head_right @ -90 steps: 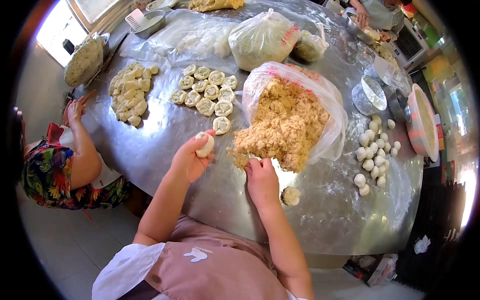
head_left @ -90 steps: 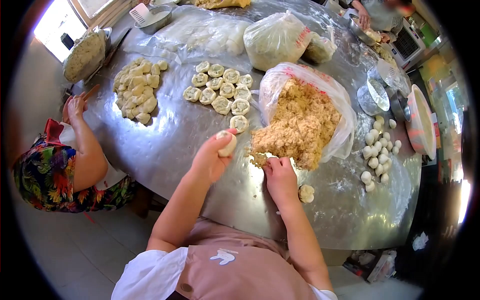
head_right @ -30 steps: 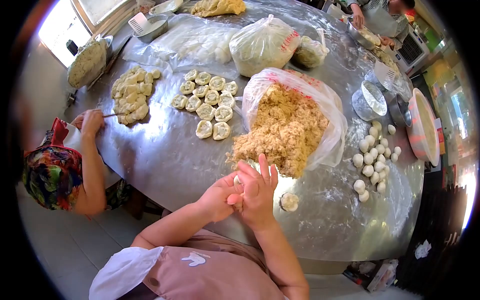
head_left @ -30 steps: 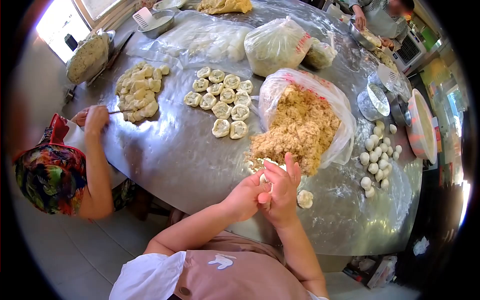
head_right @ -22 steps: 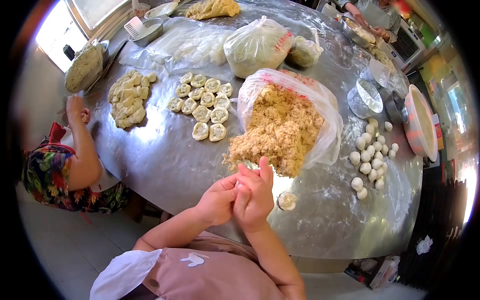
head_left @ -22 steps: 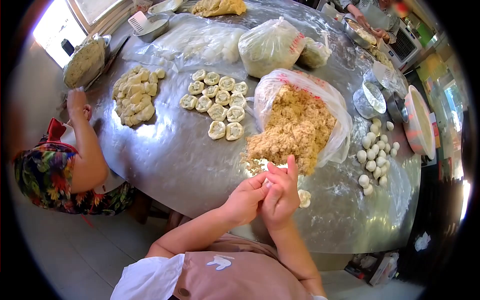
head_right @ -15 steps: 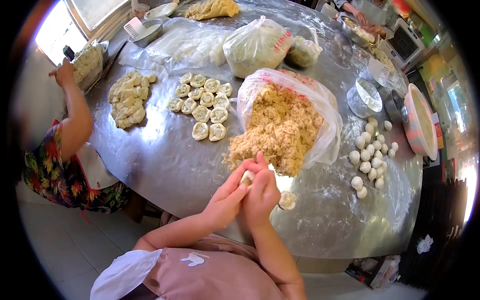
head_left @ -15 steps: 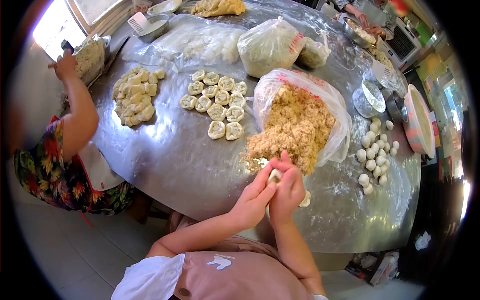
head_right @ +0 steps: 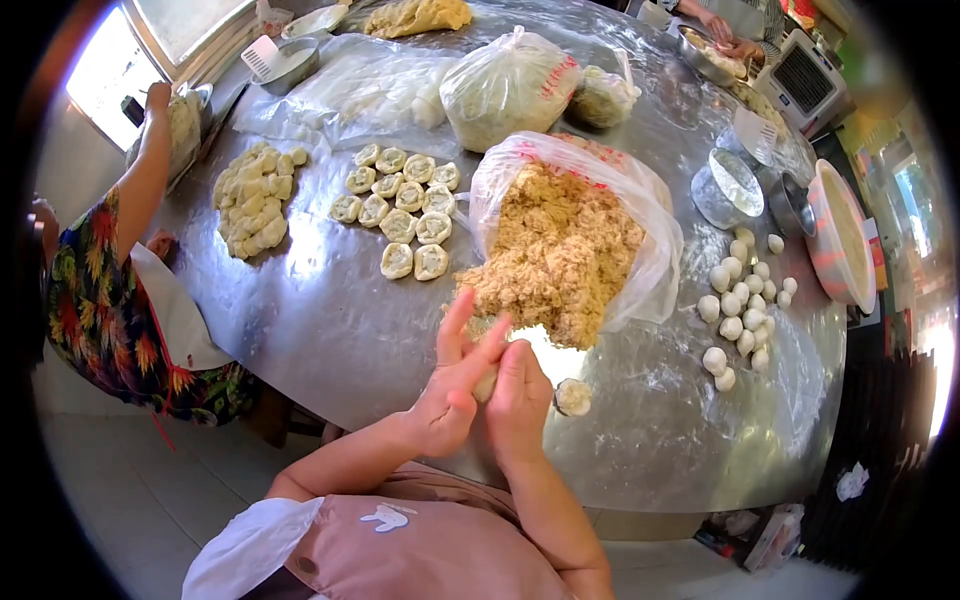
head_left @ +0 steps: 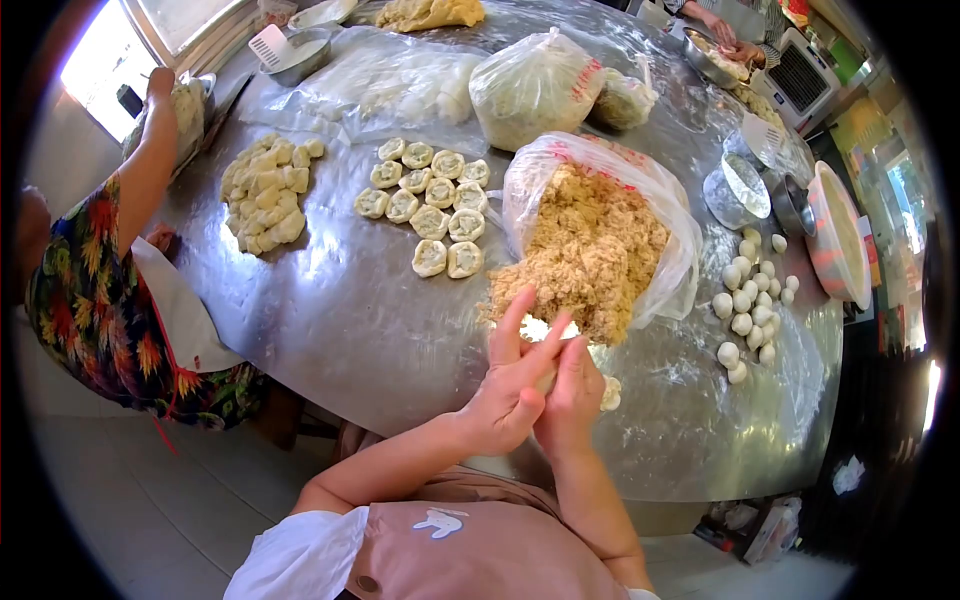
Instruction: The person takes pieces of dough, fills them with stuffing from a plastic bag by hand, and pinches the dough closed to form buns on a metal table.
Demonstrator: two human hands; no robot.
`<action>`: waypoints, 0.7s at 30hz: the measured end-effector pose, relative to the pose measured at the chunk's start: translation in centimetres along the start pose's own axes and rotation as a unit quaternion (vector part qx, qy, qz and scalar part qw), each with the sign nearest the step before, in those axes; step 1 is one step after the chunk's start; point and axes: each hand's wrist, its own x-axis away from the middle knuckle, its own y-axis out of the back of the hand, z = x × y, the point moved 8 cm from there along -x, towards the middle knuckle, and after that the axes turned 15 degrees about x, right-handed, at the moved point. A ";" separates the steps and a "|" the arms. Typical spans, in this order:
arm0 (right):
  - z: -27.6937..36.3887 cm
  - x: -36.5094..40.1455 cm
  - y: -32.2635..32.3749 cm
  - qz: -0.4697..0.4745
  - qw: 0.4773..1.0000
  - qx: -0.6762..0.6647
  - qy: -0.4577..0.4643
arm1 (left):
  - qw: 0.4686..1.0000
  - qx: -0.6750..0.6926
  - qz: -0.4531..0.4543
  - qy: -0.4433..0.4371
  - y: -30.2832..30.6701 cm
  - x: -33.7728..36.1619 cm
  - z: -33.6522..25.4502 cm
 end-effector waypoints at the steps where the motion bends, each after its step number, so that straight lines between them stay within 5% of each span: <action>1: 0.8 -0.2 0.6 -0.020 0.997 0.046 0.053 | 0.999 0.038 -0.022 0.025 0.3 0.1 0.5; 3: 3.1 -0.2 1.3 -0.058 0.976 0.137 0.157 | 0.987 0.121 -0.059 0.091 1.0 -0.1 1.8; 4: 2.9 -0.2 1.4 -0.060 0.968 0.205 0.135 | 0.975 0.165 -0.073 0.133 1.2 -0.2 2.6; 7: 5.2 1.3 -1.9 -0.009 0.896 0.277 0.346 | 0.917 0.327 -0.038 0.224 -1.6 0.6 4.8; 8: 5.1 0.8 -1.8 0.033 0.901 0.279 0.331 | 0.917 0.339 -0.022 0.211 -1.8 1.0 4.3; 11: 3.4 -3.1 1.6 -0.060 0.932 0.224 0.278 | 0.931 0.290 0.018 0.220 -3.0 2.3 2.7; 12: 4.2 -3.7 2.4 -0.099 0.931 0.260 0.237 | 0.923 0.307 -0.001 0.231 -3.0 2.3 2.7; 15: 3.6 -2.5 0.1 -0.003 0.964 0.145 0.223 | 0.874 0.398 -0.069 0.270 -3.2 1.6 3.8; 16: 3.9 -1.9 -0.7 0.019 0.972 0.094 0.214 | 0.904 0.341 -0.106 0.237 -2.2 0.8 3.6; 18: 6.0 -0.1 -2.0 0.043 0.979 -0.048 0.192 | 0.882 0.361 -0.129 0.274 -1.8 0.5 3.9; 21: 5.4 0.0 -1.3 0.040 0.976 -0.056 0.206 | 0.846 0.364 -0.223 0.319 -0.1 1.3 4.9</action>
